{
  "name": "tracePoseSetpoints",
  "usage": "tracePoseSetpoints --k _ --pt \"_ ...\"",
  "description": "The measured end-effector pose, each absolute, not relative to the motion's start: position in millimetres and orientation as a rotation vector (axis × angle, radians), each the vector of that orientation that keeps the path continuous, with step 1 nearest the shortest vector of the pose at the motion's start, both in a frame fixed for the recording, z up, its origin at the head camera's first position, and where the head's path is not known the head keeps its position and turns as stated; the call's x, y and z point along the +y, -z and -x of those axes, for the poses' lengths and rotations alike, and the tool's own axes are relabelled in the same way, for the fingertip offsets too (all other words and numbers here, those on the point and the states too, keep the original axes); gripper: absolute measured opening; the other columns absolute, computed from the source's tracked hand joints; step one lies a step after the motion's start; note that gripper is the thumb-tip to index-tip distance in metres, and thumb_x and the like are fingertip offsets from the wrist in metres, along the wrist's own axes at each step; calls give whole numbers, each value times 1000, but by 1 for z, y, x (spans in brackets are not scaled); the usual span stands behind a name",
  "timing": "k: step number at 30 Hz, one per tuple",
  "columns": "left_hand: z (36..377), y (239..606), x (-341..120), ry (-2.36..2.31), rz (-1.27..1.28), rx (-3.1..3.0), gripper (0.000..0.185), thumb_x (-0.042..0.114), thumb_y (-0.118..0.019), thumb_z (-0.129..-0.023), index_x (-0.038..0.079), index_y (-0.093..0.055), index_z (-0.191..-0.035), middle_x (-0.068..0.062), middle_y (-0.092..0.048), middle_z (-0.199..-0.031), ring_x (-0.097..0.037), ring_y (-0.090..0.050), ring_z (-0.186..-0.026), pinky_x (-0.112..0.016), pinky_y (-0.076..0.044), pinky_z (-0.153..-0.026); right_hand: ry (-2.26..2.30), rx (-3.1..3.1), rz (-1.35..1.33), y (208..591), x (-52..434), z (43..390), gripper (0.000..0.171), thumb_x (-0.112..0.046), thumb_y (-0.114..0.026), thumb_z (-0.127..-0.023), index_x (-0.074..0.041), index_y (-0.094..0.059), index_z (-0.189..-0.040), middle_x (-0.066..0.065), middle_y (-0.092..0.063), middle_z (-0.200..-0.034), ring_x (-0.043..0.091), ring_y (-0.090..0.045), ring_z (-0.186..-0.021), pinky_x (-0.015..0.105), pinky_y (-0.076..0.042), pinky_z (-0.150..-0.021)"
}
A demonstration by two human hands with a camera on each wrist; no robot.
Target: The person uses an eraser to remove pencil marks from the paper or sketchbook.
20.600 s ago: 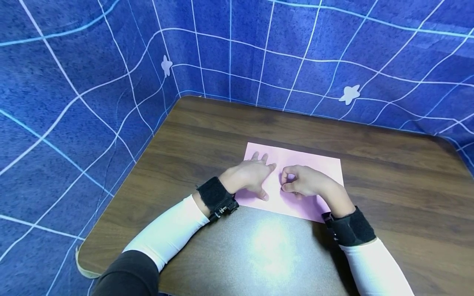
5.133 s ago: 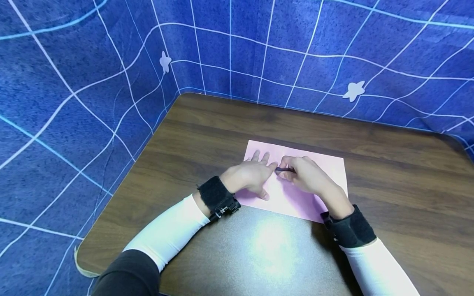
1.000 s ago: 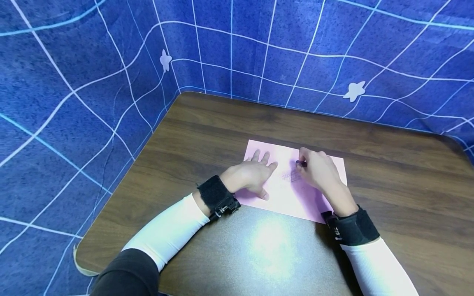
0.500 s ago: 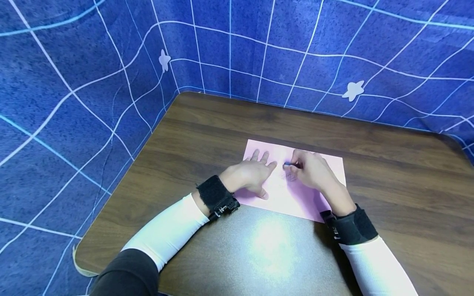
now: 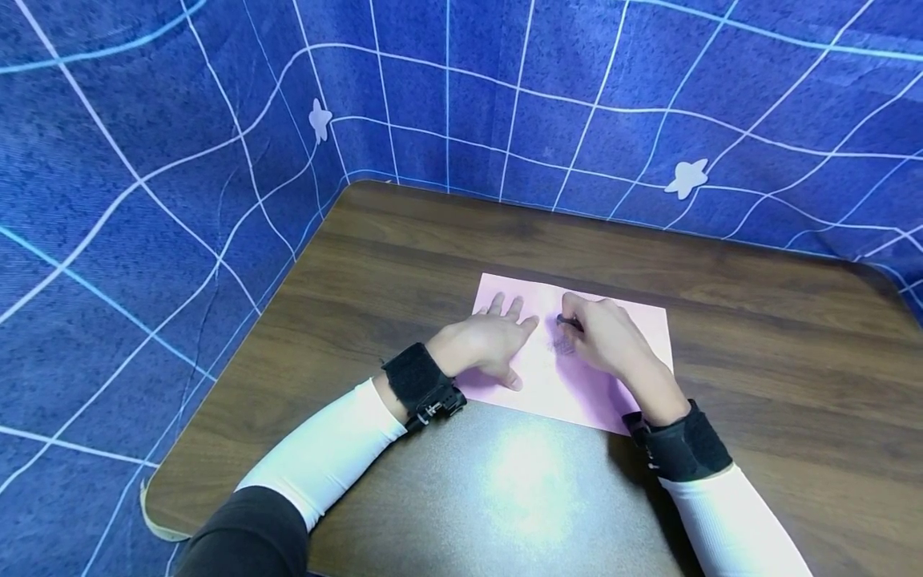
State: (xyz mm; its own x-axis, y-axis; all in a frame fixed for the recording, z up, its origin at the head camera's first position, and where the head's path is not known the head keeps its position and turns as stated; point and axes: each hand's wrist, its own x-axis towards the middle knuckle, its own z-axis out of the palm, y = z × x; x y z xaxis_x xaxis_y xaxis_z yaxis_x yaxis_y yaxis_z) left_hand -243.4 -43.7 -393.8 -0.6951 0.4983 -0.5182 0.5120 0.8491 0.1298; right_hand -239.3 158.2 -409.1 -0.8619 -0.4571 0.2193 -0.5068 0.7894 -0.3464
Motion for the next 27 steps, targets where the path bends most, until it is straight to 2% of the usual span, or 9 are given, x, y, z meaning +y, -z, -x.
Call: tracePoseSetpoints --k 4,7,13,16,20,24,27 --pt "243 393 -44 38 -756 2482 113 55 -77 -85 17 -8 -166 -20 5 -172 -47 4 -157 -54 -16 -130 -666 -2841 -902 409 155 239 28 -3 -72 -89 -13 -50 -77 -7 -42 -61 12 -42 -57 26 -33 -53" --pt "243 393 -45 32 -772 2487 113 54 -78 -84 16 -9 -166 -21 4 -172 -48 2 -157 -54 -17 -129 -699 -2885 -871 408 155 239 24 -9 -73 -92 -13 -54 -79 -7 -50 -60 12 -45 -56 27 -36 -53" --pt "243 393 -46 15 -767 2484 112 53 -77 -85 16 -9 -166 -21 5 -171 -47 4 -157 -54 -16 -129 -639 -2951 -479 407 159 241 16 -19 -76 -90 -11 -65 -82 4 -69 -67 19 -56 -58 34 -42 -55" --pt "243 393 -46 15 -761 2487 112 53 -77 -85 17 -10 -166 -21 4 -171 -47 3 -157 -54 -16 -129 -608 -2950 -371 406 162 241 16 -19 -77 -89 -9 -65 -84 8 -73 -73 22 -59 -61 37 -43 -55" --pt "242 393 -45 21 -770 2489 113 53 -78 -85 16 -10 -166 -22 4 -171 -48 3 -157 -55 -16 -129 -571 -2944 -489 407 160 239 14 -12 -73 -90 -8 -62 -84 5 -61 -64 21 -54 -58 34 -40 -52" --pt "242 393 -45 37 -773 2488 112 53 -77 -85 15 -10 -166 -23 5 -171 -47 3 -157 -55 -15 -129 -590 -2909 -696 408 155 237 21 -5 -71 -89 -10 -54 -78 -3 -44 -59 15 -44 -55 28 -33 -50" --pt "242 393 -45 30 -773 2486 111 54 -77 -86 15 -11 -166 -23 4 -171 -47 3 -157 -55 -14 -129 -674 -2879 -827 409 154 237 25 -5 -73 -89 -13 -54 -77 -6 -43 -60 11 -42 -55 26 -33 -51"
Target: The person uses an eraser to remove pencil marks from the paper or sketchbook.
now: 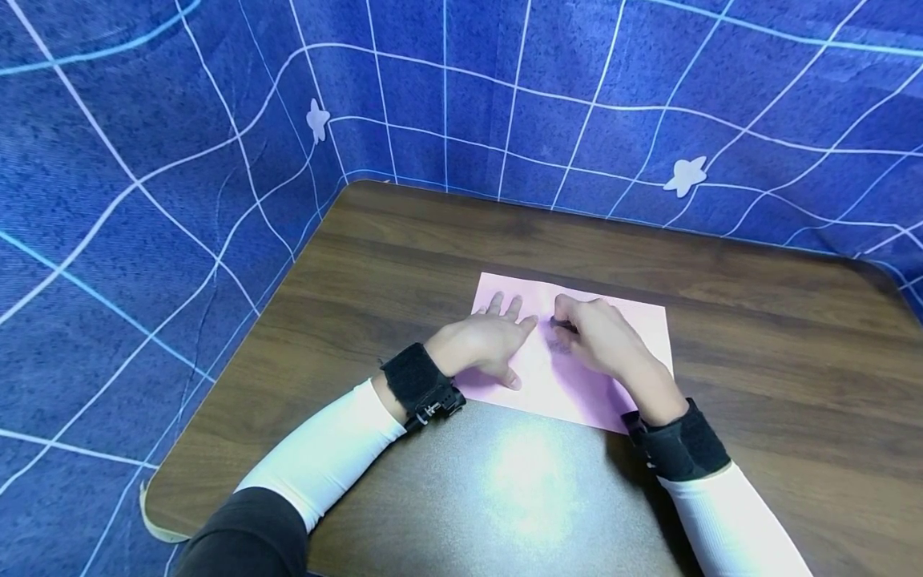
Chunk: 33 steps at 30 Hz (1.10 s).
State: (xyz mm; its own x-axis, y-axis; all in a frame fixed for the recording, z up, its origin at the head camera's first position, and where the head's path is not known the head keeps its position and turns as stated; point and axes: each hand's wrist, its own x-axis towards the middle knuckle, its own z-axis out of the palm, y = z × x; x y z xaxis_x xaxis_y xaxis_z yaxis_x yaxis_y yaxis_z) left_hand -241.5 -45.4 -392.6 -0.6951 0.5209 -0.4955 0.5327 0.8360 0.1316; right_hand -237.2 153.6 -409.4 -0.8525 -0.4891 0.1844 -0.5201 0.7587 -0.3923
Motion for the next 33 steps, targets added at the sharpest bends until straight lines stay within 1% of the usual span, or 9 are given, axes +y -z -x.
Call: tracePoseSetpoints --k 4,8,11,14,16,22,25,30,33 --pt "242 393 -45 19 -790 2492 111 54 -78 -85 14 -13 -166 -23 2 -171 -49 1 -157 -56 -16 -129 -777 -2918 -841 410 155 239 21 -12 -76 -91 -15 -58 -79 -6 -52 -61 9 -44 -56 27 -36 -54" --pt "243 393 -44 19 -805 2485 111 53 -78 -85 14 -12 -166 -24 2 -171 -50 1 -156 -56 -18 -129 -745 -3009 -627 407 160 239 19 -20 -76 -91 -15 -62 -80 -3 -62 -63 12 -50 -57 29 -37 -54" --pt "243 394 -43 22 -795 2480 111 53 -77 -86 15 -11 -166 -22 3 -171 -49 2 -157 -55 -17 -129 -659 -3055 -428 404 165 238 16 -22 -75 -89 -14 -63 -82 2 -68 -70 18 -57 -63 31 -39 -53" --pt "243 394 -42 20 -781 2478 112 52 -78 -85 17 -10 -166 -21 4 -171 -48 3 -157 -55 -17 -129 -574 -3072 -273 402 169 238 13 -21 -73 -87 -14 -62 -84 7 -69 -76 25 -60 -68 33 -38 -52" --pt "243 394 -42 20 -772 2478 112 52 -78 -85 17 -9 -166 -20 5 -172 -47 3 -157 -55 -17 -129 -547 -3074 -238 401 171 238 13 -19 -72 -86 -14 -61 -83 7 -66 -74 26 -59 -69 33 -37 -51" --pt "243 394 -42 37 -763 2479 112 53 -78 -85 18 -9 -166 -20 4 -172 -47 4 -157 -53 -16 -130 -606 -2990 -479 405 171 240 14 -11 -67 -89 -11 -57 -81 1 -51 -62 20 -48 -57 30 -34 -51" --pt "243 394 -42 42 -757 2478 112 53 -77 -85 18 -9 -167 -19 5 -172 -46 4 -158 -52 -16 -130 -655 -2943 -593 408 171 241 16 -8 -66 -90 -12 -55 -78 -3 -45 -61 15 -44 -56 30 -32 -53" --pt "242 393 -44 40 -763 2484 112 53 -78 -85 17 -10 -166 -21 4 -172 -47 3 -157 -55 -18 -129 -719 -2942 -697 410 168 243 17 -8 -63 -91 -14 -56 -78 -4 -50 -62 13 -46 -56 29 -36 -54" --pt "242 393 -45 34 -766 2493 112 54 -78 -85 16 -11 -166 -21 3 -171 -47 2 -157 -55 -19 -128 -761 -2958 -661 411 166 244 12 -12 -65 -93 -14 -60 -82 -2 -55 -65 14 -49 -58 30 -38 -56"
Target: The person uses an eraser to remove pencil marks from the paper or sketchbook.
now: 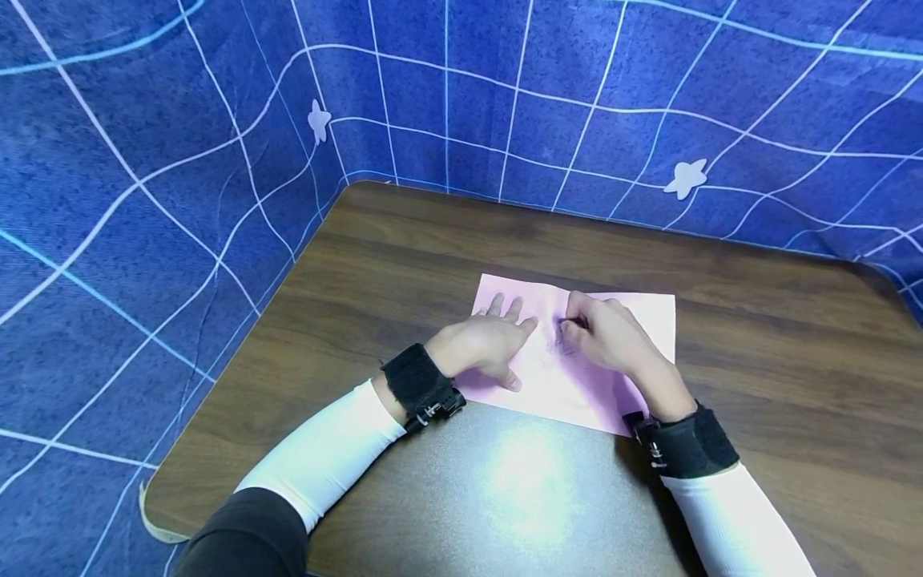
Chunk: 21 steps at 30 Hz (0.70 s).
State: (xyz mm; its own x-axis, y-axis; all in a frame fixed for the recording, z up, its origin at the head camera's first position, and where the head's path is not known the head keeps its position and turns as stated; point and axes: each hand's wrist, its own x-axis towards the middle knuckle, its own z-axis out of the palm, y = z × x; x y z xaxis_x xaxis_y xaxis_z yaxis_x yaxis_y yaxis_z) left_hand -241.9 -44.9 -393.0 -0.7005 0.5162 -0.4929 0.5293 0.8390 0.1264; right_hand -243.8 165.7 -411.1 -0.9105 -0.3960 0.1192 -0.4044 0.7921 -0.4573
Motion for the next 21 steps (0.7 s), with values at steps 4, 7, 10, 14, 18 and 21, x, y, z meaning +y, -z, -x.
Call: tracePoseSetpoints --k 4,7,10,14,18,21 --pt "242 394 -45 23 -763 2491 112 53 -77 -85 16 -10 -166 -22 3 -171 -46 3 -158 -54 -17 -129 -793 -2980 -591 411 162 243 10 -17 -67 -95 -13 -63 -88 -1 -59 -67 15 -51 -60 30 -38 -56" --pt "243 395 -45 24 -760 2481 112 53 -77 -85 17 -9 -166 -21 4 -171 -45 4 -158 -53 -15 -130 -787 -3022 -598 409 159 241 12 -19 -69 -96 -13 -61 -89 -4 -64 -67 12 -53 -58 29 -40 -55" --pt "243 395 -44 36 -760 2484 112 54 -77 -86 16 -9 -166 -21 4 -172 -45 3 -158 -53 -16 -130 -800 -3080 -585 409 159 240 17 -22 -73 -95 -14 -60 -87 -4 -69 -67 11 -56 -54 29 -43 -53" --pt "244 395 -45 35 -762 2488 112 54 -77 -85 16 -9 -166 -21 5 -171 -46 3 -158 -54 -16 -130 -783 -3106 -502 408 161 241 22 -25 -76 -92 -13 -60 -83 -3 -68 -67 13 -56 -56 29 -42 -54" --pt "243 394 -47 24 -772 2488 112 54 -77 -85 15 -10 -166 -22 5 -171 -47 3 -157 -55 -16 -129 -730 -3111 -393 405 164 242 22 -24 -75 -92 -13 -59 -80 -1 -62 -67 18 -53 -63 30 -37 -58" --pt "243 394 -47 21 -780 2489 112 54 -77 -85 15 -10 -166 -23 4 -171 -48 2 -157 -56 -17 -129 -648 -3108 -292 402 167 241 22 -23 -72 -91 -14 -57 -78 4 -59 -69 23 -54 -66 33 -37 -56"
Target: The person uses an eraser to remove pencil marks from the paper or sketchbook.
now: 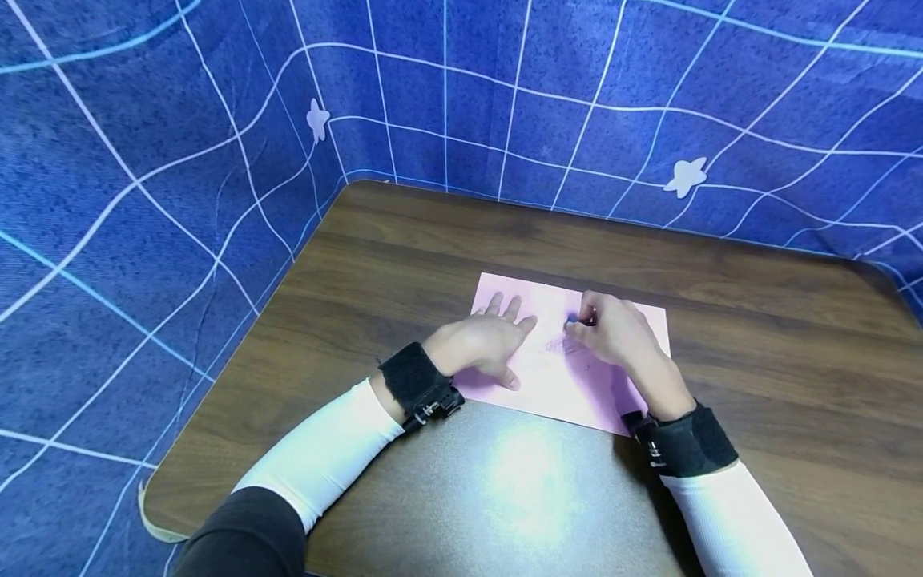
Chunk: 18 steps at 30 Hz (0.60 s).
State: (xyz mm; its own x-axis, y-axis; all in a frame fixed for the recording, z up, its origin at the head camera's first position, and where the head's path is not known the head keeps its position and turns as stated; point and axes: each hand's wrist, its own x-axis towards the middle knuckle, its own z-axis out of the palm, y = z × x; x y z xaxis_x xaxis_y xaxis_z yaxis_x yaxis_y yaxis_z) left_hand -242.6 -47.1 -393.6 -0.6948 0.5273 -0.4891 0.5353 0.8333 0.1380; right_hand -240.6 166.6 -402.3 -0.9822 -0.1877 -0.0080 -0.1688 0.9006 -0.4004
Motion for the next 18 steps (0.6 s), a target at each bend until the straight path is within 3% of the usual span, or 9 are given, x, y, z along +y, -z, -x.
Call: tracePoseSetpoints --k 8,18 --pt "242 394 -47 -15 -778 2478 111 51 -78 -86 15 -9 -166 -22 6 -171 -48 5 -157 -56 -15 -129 483 3144 128 402 170 239 21 -19 -66 -89 -12 -52 -76 12 -60 -70 31 -57 -67 37 -37 -49" --pt "244 394 -47 12 -765 2472 112 53 -77 -86 16 -9 -166 -21 6 -171 -47 5 -157 -55 -15 -129 712 2901 394 406 160 242 14 -23 -66 -97 -11 -64 -105 4 -67 -71 17 -59 -58 30 -43 -55"
